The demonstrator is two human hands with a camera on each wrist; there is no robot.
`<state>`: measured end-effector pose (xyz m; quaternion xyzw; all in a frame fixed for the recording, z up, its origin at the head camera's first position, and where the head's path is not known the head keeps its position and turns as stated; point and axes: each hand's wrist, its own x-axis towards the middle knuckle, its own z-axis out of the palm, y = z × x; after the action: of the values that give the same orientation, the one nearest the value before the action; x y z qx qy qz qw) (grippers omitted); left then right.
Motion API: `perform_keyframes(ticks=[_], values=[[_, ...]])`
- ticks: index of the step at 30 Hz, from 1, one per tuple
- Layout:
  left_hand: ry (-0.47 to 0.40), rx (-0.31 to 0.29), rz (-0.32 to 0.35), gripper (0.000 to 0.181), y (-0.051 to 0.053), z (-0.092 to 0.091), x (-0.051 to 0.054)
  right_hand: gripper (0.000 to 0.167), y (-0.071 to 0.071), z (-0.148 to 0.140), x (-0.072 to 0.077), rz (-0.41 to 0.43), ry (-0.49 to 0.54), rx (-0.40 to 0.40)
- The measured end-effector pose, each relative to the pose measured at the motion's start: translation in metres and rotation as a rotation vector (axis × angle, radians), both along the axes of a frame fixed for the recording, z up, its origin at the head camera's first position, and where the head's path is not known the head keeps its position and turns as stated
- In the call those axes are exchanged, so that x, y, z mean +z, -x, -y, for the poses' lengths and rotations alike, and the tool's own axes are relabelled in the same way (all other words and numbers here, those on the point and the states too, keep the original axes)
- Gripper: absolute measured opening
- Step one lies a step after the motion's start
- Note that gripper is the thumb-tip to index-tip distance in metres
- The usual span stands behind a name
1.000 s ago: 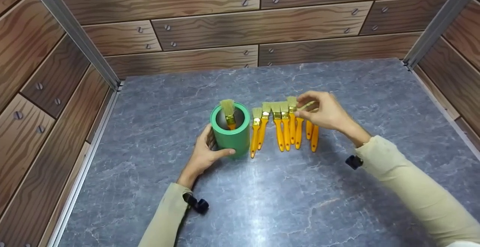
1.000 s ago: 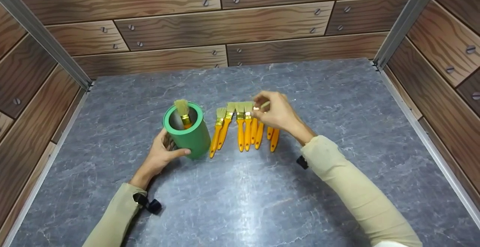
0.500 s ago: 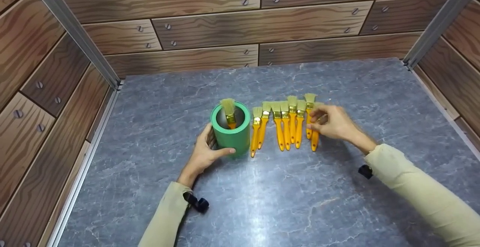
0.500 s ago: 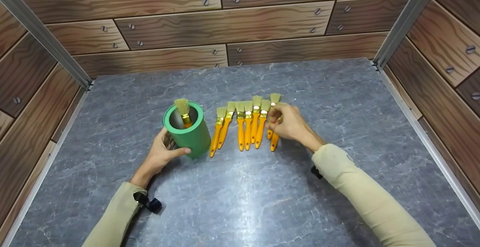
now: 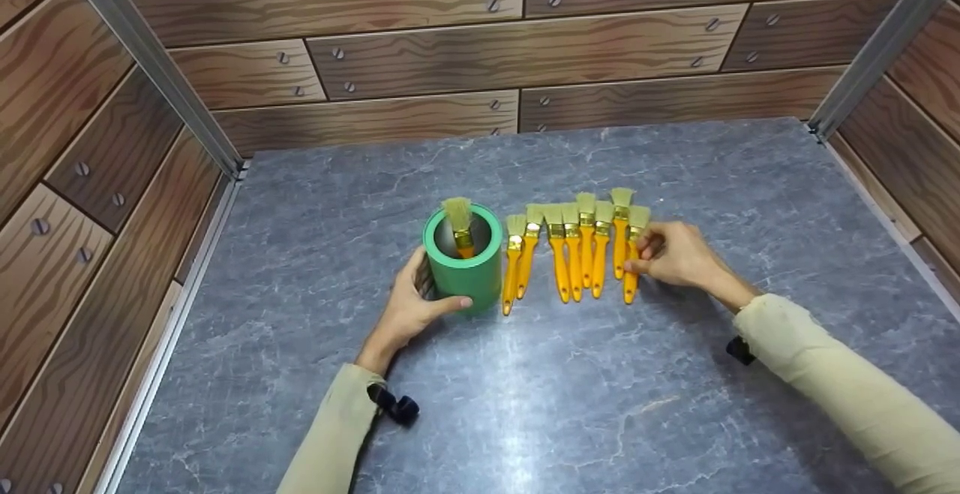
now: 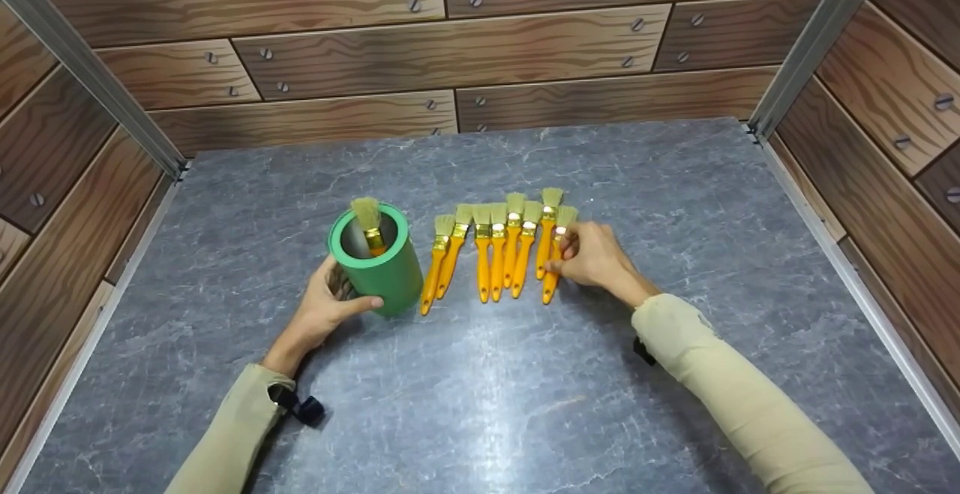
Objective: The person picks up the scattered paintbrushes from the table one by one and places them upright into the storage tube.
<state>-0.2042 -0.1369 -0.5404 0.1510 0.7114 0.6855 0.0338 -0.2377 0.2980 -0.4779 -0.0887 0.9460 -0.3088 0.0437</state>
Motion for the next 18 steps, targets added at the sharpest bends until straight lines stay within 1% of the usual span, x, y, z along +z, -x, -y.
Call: perform_keyframes(ticks=[5,10,15,18], values=[[-0.010,-0.003,-0.003,0.108,-0.0005,0.0005,0.0011,0.037,0.0017,-0.0007,0.0037,0.074,-0.012,-0.028],[-0.017,-0.008,-0.007,0.107,-0.0006,-0.0001,0.0008,0.046,0.0052,-0.0024,0.0086,0.167,-0.005,-0.085],[-0.013,-0.016,-0.014,0.107,-0.0007,-0.0004,0.0003,0.050,0.0072,-0.0039,0.0087,0.236,0.008,-0.120],[-0.007,-0.013,-0.011,0.106,-0.0003,-0.0001,0.0001,0.051,0.0073,-0.0049,0.0077,0.259,0.019,-0.125]])
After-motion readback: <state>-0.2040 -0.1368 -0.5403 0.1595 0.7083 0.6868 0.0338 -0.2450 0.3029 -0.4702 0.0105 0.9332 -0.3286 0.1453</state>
